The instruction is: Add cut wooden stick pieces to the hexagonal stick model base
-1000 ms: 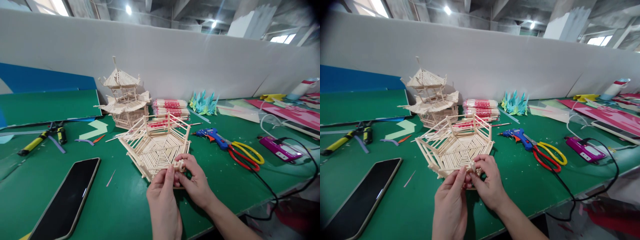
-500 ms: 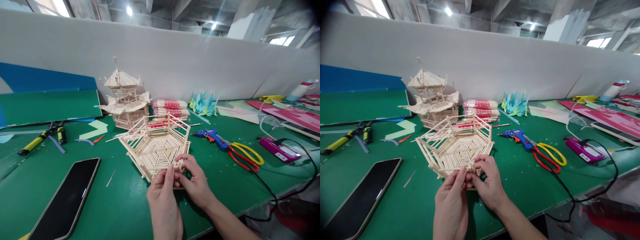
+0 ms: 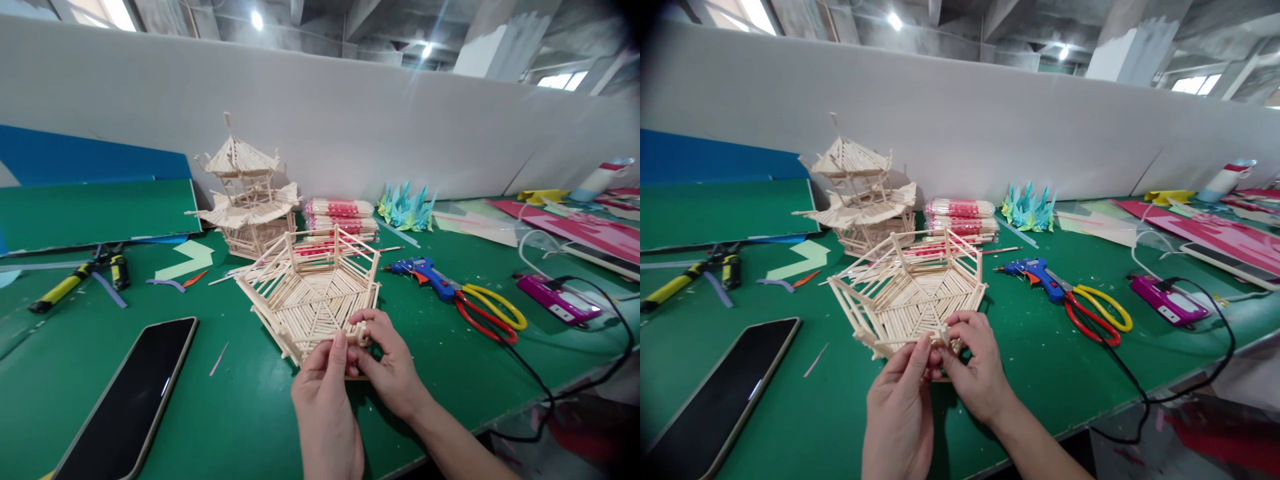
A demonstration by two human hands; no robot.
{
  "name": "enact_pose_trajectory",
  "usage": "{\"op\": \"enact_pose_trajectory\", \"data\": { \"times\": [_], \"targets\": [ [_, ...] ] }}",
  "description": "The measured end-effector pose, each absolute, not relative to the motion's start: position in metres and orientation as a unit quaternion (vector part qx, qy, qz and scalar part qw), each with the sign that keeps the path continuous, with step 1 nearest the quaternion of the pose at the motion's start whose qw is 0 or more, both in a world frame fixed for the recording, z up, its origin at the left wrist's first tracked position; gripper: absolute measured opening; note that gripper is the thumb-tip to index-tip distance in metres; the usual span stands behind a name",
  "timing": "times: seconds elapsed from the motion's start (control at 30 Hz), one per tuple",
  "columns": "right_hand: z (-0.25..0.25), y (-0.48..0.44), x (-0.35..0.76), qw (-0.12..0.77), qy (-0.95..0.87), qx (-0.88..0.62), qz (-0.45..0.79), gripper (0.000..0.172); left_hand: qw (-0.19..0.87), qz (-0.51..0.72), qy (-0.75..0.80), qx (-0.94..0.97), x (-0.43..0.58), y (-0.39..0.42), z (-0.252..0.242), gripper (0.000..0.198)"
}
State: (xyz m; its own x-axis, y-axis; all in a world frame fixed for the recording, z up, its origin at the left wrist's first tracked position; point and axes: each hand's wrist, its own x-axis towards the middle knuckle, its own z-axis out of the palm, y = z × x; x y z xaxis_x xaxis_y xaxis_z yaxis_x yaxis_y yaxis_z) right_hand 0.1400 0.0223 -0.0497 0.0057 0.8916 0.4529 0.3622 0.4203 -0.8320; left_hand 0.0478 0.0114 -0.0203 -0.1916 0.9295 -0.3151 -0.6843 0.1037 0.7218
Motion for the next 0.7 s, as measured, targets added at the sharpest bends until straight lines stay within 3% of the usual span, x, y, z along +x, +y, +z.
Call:
{"op": "enact_pose_trajectory", "data": {
  "times": [0.7],
  "targets": [
    [-0.0469, 0.0222, 0.1405, 0.523, -0.661, -0.482, 0.237, 0.004, 0.636, 0.630, 0.413, 0.165, 0.0438, 0.0119, -0.0200, 0.017]
  ]
}}
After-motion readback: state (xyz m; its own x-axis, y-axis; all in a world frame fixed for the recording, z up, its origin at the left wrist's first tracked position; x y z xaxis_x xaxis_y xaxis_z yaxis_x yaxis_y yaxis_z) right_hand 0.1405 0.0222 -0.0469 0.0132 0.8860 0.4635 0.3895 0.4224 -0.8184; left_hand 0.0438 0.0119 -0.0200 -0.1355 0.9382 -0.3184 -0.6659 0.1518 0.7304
